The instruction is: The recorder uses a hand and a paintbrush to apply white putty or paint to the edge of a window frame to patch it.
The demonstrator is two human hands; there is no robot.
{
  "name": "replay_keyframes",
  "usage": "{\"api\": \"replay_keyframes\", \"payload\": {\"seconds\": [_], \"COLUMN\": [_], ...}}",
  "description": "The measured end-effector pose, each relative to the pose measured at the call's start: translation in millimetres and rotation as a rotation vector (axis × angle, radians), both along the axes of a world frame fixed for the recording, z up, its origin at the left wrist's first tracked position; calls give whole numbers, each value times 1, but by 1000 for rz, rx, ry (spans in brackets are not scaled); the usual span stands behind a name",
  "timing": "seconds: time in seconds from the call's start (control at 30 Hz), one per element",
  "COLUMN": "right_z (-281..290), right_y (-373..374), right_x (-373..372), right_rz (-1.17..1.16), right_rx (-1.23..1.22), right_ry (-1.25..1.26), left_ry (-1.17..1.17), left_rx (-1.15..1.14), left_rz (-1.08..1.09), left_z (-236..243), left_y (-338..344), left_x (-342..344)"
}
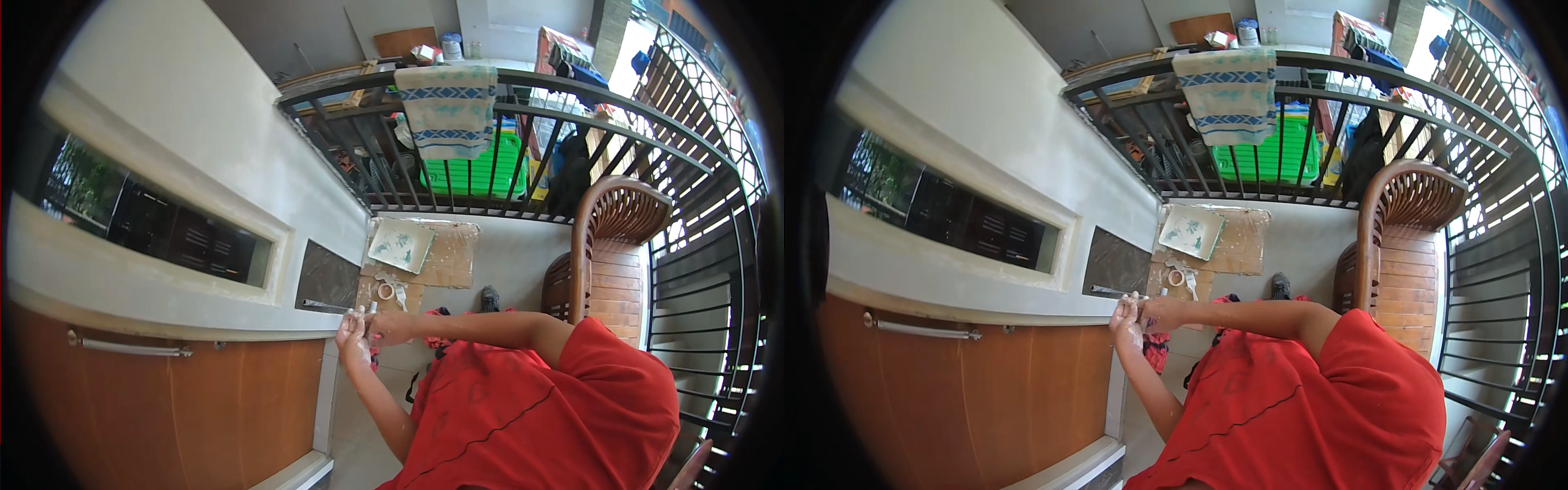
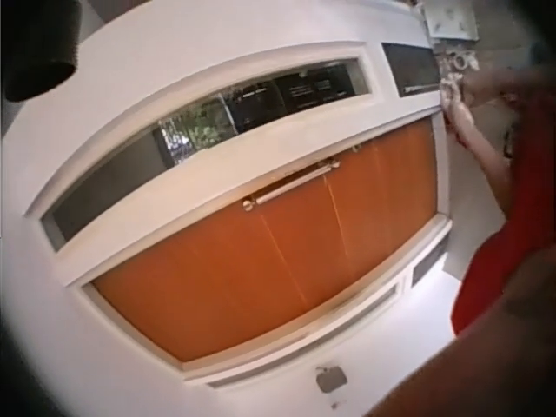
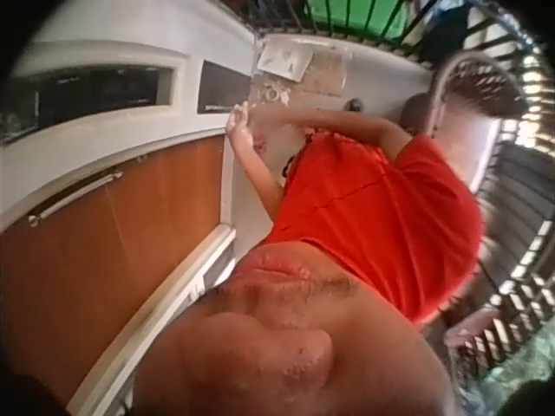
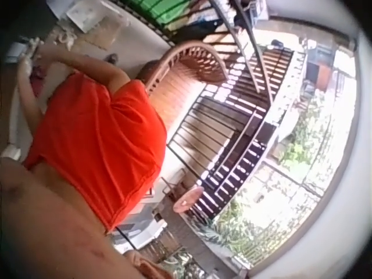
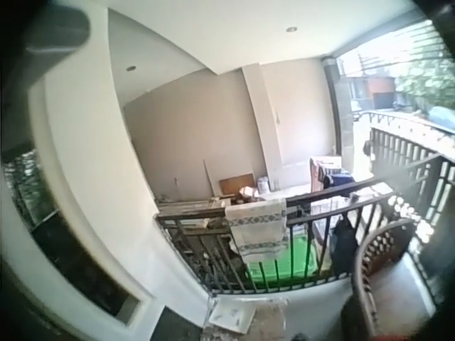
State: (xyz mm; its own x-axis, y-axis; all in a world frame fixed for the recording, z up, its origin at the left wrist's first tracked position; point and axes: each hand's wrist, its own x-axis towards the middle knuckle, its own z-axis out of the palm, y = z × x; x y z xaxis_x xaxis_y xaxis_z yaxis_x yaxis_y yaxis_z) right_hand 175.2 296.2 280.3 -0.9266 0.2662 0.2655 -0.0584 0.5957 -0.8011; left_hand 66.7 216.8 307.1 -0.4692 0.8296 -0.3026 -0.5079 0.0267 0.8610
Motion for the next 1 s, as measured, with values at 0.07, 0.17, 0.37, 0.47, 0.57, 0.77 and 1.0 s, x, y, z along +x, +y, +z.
{"api": "replay_keyframes", "payload": {"seconds": [0.07, 0.17, 0.37, 0.47, 0.57, 0.77, 1.0], "right_z": [18, 30, 9, 1, 5, -14, 0], "right_y": [27, 58, 117, 137, 152, 161, 157], "right_x": [22, 56, 101, 131, 150, 167, 166], "right_rz": [21, -54, -112, -262, -317, -522, -615], "right_rx": [-88, 11, 94, 160, 202, 277, 339], "right_ry": [57, -25, 54, -106, -293, -205, -260], "left_ry": [64, 76, 82, 55, 103, 240, 348], "left_rx": [-95, -15, -59, -56, -138, -153, -116], "left_rz": [-6, -71, -209, -226, -239, -295, -292], "left_z": [20, -6, -19, -25, -16, -18, -13], "left_y": [30, 63, 124, 163, 187, 225, 242], "left_x": [18, 29, 62, 96, 122, 151, 157]}}
